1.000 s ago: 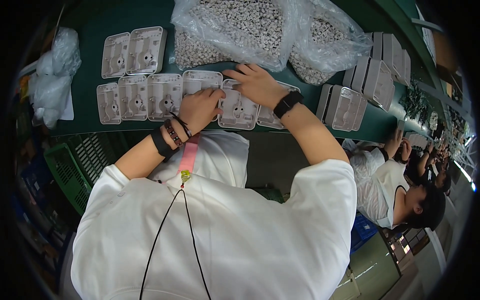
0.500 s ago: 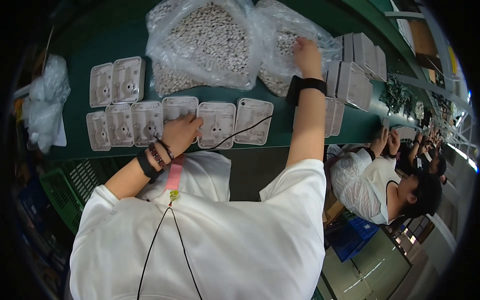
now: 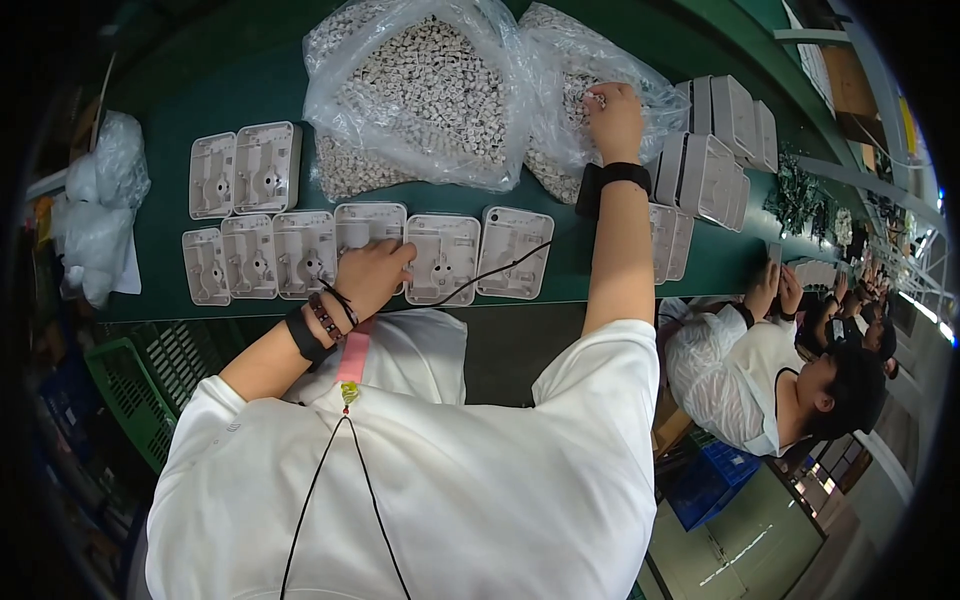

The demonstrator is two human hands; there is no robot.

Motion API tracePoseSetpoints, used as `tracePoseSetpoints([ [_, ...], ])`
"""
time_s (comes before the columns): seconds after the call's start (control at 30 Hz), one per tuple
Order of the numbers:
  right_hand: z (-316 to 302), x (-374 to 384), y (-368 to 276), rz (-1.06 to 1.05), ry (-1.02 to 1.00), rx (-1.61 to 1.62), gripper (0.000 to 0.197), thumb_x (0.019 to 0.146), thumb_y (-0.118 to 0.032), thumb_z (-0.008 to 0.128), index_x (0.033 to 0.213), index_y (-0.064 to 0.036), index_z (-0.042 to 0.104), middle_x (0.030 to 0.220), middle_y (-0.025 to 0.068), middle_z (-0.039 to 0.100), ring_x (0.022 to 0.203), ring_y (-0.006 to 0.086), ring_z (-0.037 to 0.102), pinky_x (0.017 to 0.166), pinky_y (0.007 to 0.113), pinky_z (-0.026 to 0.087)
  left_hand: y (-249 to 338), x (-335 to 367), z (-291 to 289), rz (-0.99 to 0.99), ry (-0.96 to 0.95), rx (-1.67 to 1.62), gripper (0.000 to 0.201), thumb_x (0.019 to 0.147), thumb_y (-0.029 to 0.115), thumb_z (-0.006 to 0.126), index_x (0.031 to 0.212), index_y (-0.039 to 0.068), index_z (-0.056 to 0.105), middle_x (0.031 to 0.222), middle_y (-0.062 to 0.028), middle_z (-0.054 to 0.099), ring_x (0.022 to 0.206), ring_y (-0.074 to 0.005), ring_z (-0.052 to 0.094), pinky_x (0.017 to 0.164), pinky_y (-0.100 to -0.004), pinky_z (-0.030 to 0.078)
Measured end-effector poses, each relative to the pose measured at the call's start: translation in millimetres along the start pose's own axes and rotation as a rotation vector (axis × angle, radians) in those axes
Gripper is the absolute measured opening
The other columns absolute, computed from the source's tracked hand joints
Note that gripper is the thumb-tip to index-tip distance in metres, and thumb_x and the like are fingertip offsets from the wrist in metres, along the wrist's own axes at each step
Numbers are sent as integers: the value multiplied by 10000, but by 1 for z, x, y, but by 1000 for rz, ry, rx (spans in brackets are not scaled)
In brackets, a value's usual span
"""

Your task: The person inserts small white components into plastic housings, places them into a green crate, and then individually wraps each housing in a plastic bag.

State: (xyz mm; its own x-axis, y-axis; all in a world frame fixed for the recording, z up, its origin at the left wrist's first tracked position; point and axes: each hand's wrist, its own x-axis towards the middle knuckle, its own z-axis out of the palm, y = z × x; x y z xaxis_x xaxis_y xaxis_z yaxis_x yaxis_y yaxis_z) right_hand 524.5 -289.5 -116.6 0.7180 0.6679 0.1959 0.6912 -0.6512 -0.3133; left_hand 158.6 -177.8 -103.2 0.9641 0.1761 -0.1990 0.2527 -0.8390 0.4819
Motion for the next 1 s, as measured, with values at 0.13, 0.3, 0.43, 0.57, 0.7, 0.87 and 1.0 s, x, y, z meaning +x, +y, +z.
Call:
tracePoseSetpoints([
  [0.13,-12,-11,-3,148,25,420,159,761,-124,556,882,-26,587,834,106,608,758,204,580,702,297,439,4,0,-6,19,-59,27,170,690,180,598,837,120,538,723,-61,554,696,-233,581,547,-344,464],
  [0.3,-62,-80,-75,336,-225,1089,208,799,-50,497,995,5,541,794,43,576,725,114,537,710,249,419,20,8,-39,41,119,-88,166,717,191,593,848,109,531,742,-64,549,717,-234,572,576,-342,456],
  [0.43,-75,-163,-130,303,-575,1169,329,800,0,476,1126,-3,432,774,10,486,720,96,491,681,217,401,42,19,-57,58,139,-442,180,745,207,584,866,91,519,779,-70,554,725,-238,561,583,-351,441],
  [0.57,-79,-199,-137,393,-770,1287,426,793,-1,496,1186,-16,336,779,11,471,732,97,477,679,213,395,49,20,-42,209,-92,-646,191,782,217,566,870,60,504,782,-75,567,700,-232,559,576,-351,429],
  [0.7,-74,-216,-138,476,-698,1406,361,787,-15,527,1120,-9,389,758,28,493,711,107,493,653,224,406,55,21,-25,12,-385,-945,186,793,204,565,858,44,496,755,-73,570,672,-221,554,572,-329,424],
  [0.87,-66,-218,-127,112,-441,888,186,749,-3,568,930,-15,525,688,61,528,635,157,533,583,259,429,55,29,1,-230,-440,-1231,180,784,195,581,845,48,498,721,-54,557,634,-214,527,561,-302,412],
  [1.0,-62,-186,-91,-124,-246,544,93,714,11,588,791,-33,556,636,74,527,580,226,539,528,303,433,58,43,6,-16,-219,-764,192,731,188,606,852,71,514,846,-35,550,741,-201,501,618,-293,400],
])
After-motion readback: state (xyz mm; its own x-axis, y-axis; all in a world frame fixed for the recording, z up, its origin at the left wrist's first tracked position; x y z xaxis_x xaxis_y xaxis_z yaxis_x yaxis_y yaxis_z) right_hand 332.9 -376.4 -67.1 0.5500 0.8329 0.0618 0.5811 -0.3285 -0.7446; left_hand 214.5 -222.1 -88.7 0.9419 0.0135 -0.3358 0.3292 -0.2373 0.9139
